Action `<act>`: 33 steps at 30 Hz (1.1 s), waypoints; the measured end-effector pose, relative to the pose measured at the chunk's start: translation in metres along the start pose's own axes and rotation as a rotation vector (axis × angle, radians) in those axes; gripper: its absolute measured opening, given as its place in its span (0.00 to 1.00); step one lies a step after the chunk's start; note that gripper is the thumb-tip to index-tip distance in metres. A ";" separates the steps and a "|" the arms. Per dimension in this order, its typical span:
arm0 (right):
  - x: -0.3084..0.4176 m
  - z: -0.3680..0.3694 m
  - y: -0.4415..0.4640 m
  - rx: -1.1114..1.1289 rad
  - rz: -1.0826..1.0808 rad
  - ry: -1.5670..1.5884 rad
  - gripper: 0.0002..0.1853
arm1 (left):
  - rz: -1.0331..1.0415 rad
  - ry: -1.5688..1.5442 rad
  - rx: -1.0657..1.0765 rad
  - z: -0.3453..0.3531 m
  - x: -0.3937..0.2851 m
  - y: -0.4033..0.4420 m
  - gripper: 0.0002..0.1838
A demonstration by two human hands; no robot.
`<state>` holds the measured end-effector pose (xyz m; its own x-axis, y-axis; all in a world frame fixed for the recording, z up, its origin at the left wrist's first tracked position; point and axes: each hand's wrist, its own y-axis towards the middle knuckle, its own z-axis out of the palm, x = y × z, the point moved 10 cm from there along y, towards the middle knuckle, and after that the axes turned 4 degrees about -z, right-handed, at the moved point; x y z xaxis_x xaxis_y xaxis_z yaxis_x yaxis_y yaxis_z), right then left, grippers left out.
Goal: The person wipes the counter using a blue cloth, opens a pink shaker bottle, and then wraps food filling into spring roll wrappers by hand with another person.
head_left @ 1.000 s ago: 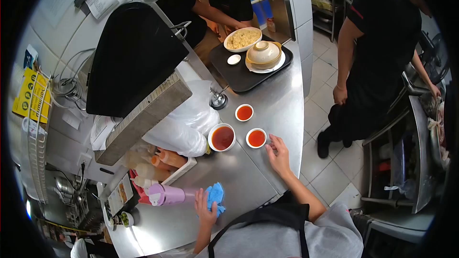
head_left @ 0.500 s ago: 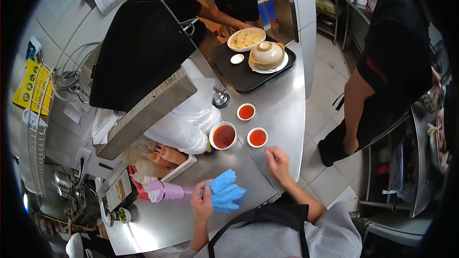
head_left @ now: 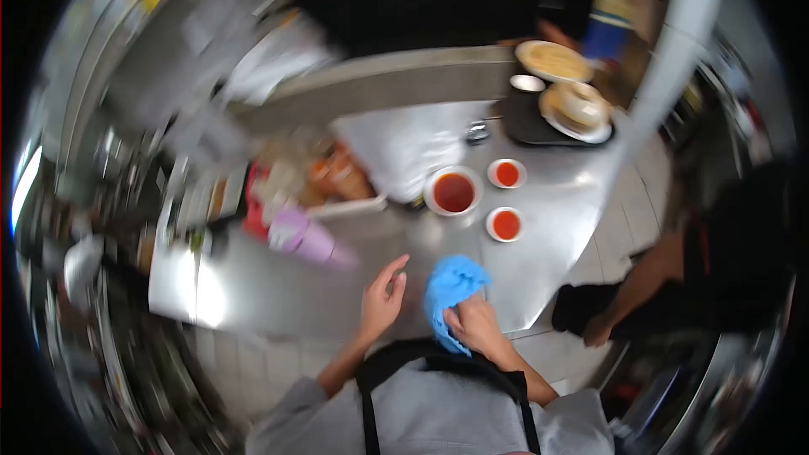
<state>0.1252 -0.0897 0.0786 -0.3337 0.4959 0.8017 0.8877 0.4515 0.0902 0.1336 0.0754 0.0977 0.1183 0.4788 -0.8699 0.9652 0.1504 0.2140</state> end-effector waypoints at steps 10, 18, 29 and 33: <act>0.048 0.159 0.043 0.188 -0.547 -0.601 0.30 | -0.431 0.002 -0.265 -0.100 0.083 -0.144 0.15; 0.158 0.314 0.119 0.003 -0.588 -0.555 0.25 | -0.366 -0.109 -0.346 -0.215 0.143 -0.190 0.14; 0.267 0.428 0.229 -0.158 -0.798 -0.554 0.20 | -0.517 0.105 -0.987 -0.451 0.213 -0.355 0.12; 0.240 0.487 0.265 -0.125 -0.606 -0.736 0.24 | -0.563 0.117 -1.035 -0.482 0.227 -0.376 0.12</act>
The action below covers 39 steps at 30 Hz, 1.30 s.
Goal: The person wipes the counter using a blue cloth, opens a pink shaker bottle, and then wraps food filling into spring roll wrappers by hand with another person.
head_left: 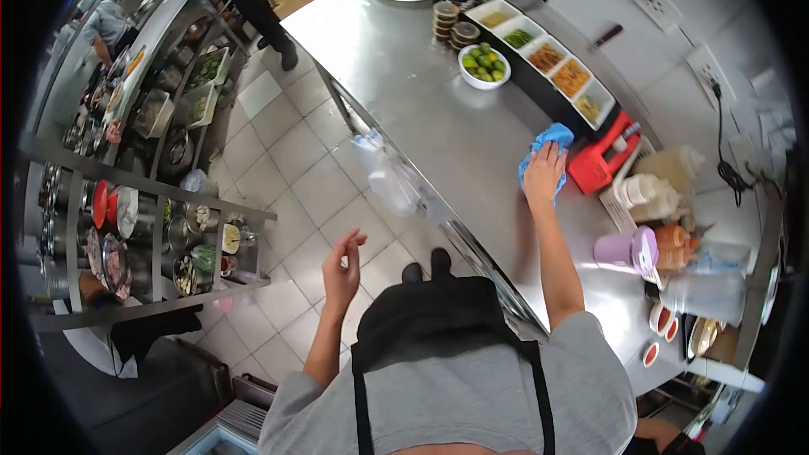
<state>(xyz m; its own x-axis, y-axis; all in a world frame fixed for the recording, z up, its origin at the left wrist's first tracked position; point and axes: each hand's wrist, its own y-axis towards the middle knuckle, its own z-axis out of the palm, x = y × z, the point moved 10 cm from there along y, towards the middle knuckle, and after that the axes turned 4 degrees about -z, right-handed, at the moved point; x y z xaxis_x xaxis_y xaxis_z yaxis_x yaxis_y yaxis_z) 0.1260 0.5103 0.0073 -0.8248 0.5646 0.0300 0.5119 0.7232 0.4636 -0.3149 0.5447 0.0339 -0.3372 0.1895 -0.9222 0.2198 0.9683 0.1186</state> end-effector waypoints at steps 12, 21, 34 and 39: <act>0.275 0.007 0.092 0.166 -0.484 0.850 0.22 | 0.172 -0.075 0.235 0.063 -0.053 0.108 0.13; 0.339 0.080 0.134 0.158 -0.399 0.841 0.16 | 0.020 -0.041 0.083 0.027 0.000 0.186 0.15; 0.451 0.099 0.169 0.172 -0.426 0.523 0.23 | 0.222 -0.117 0.205 -0.032 0.028 0.353 0.16; 0.574 0.187 0.334 0.087 -0.377 0.531 0.27 | 0.341 -0.111 0.123 -0.048 0.018 0.402 0.16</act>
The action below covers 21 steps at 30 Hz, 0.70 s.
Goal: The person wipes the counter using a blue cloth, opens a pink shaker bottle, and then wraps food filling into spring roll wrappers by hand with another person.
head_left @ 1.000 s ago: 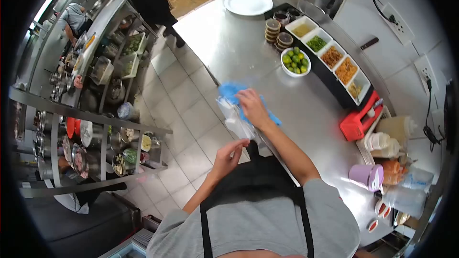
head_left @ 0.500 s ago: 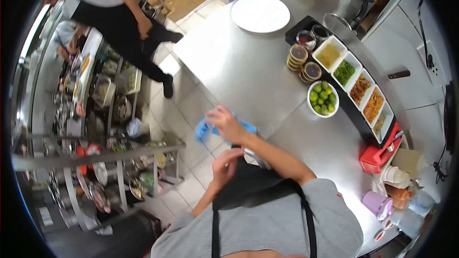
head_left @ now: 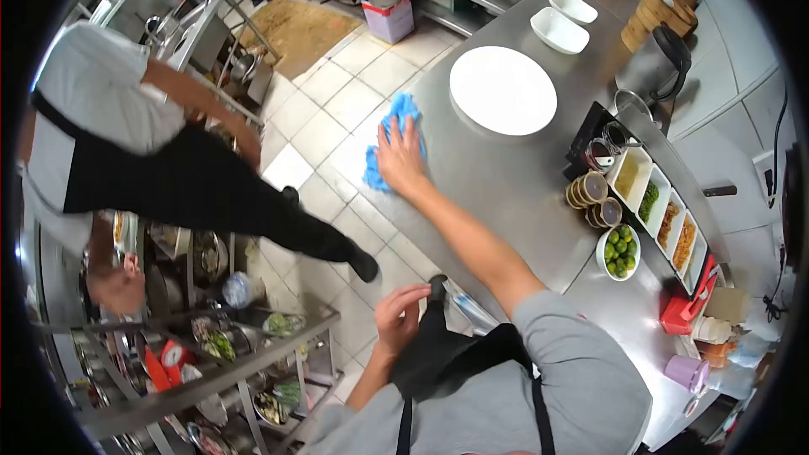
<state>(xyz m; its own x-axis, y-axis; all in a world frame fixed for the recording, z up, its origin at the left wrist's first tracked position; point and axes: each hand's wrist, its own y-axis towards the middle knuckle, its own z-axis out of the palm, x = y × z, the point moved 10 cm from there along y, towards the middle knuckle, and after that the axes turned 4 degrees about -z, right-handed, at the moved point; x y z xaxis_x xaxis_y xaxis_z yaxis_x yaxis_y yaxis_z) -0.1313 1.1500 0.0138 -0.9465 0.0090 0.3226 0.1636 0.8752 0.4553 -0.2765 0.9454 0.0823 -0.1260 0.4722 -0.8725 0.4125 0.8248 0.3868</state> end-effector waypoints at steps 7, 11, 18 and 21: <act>0.081 -0.045 -0.051 0.169 -0.500 0.704 0.16 | -0.021 -0.080 -0.043 -0.021 0.026 0.017 0.12; -0.045 -0.119 -0.121 0.064 0.045 0.261 0.20 | -0.244 -0.206 0.108 0.001 0.063 -0.002 0.10; -0.051 -0.140 -0.202 0.205 0.126 -0.092 0.27 | -0.111 0.296 1.339 0.171 0.179 -0.190 0.23; -0.046 -0.159 -0.256 0.222 0.137 -0.056 0.28 | -0.104 0.521 1.430 0.203 0.198 -0.263 0.22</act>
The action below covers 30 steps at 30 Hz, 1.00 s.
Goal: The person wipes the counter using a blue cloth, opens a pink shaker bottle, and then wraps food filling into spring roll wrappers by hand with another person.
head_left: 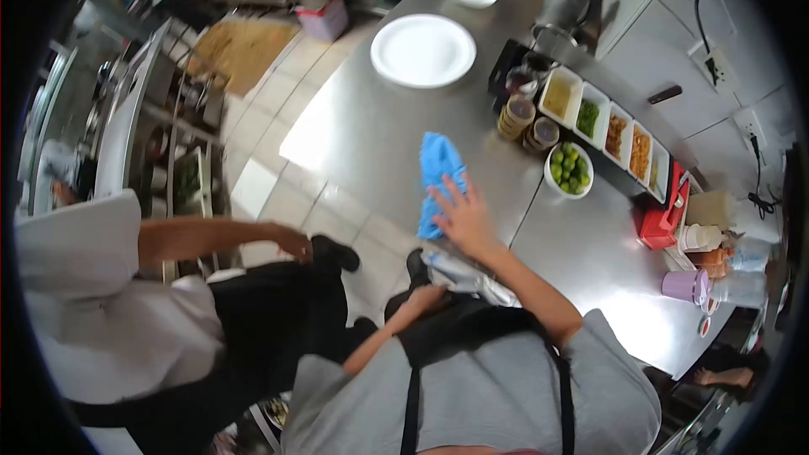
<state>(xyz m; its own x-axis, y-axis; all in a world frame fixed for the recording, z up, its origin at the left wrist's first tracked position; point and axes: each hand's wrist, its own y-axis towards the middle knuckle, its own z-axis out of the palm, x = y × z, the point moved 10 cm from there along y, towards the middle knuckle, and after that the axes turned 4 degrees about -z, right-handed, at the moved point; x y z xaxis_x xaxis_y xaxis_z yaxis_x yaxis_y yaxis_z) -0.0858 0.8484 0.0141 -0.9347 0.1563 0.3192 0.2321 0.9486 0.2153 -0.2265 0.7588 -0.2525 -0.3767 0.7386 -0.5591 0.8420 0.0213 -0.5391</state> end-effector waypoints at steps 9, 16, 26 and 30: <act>-0.088 -0.088 -0.245 0.109 0.114 -0.141 0.26 | -0.153 -0.186 -0.252 0.042 -0.107 0.025 0.17; -0.172 -0.183 -0.449 -0.230 0.440 -0.086 0.21 | -0.003 -0.063 -0.022 0.179 -0.152 0.070 0.17; -0.177 -0.215 -0.550 -0.626 0.719 -0.135 0.23 | -0.629 -0.583 -0.635 -0.047 0.019 -0.018 0.39; -0.209 -0.200 -0.556 -0.634 0.767 -0.177 0.28 | -1.015 -0.466 -0.013 -0.026 0.035 0.003 0.30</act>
<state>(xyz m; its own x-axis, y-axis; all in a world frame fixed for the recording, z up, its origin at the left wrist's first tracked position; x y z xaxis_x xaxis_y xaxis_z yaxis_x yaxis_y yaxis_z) 0.0345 0.2337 0.0124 -0.4876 0.7500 0.4469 0.8393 0.2616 0.4766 -0.2272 0.8025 -0.2571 -0.9977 0.0499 -0.0461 0.0644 0.4803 -0.8748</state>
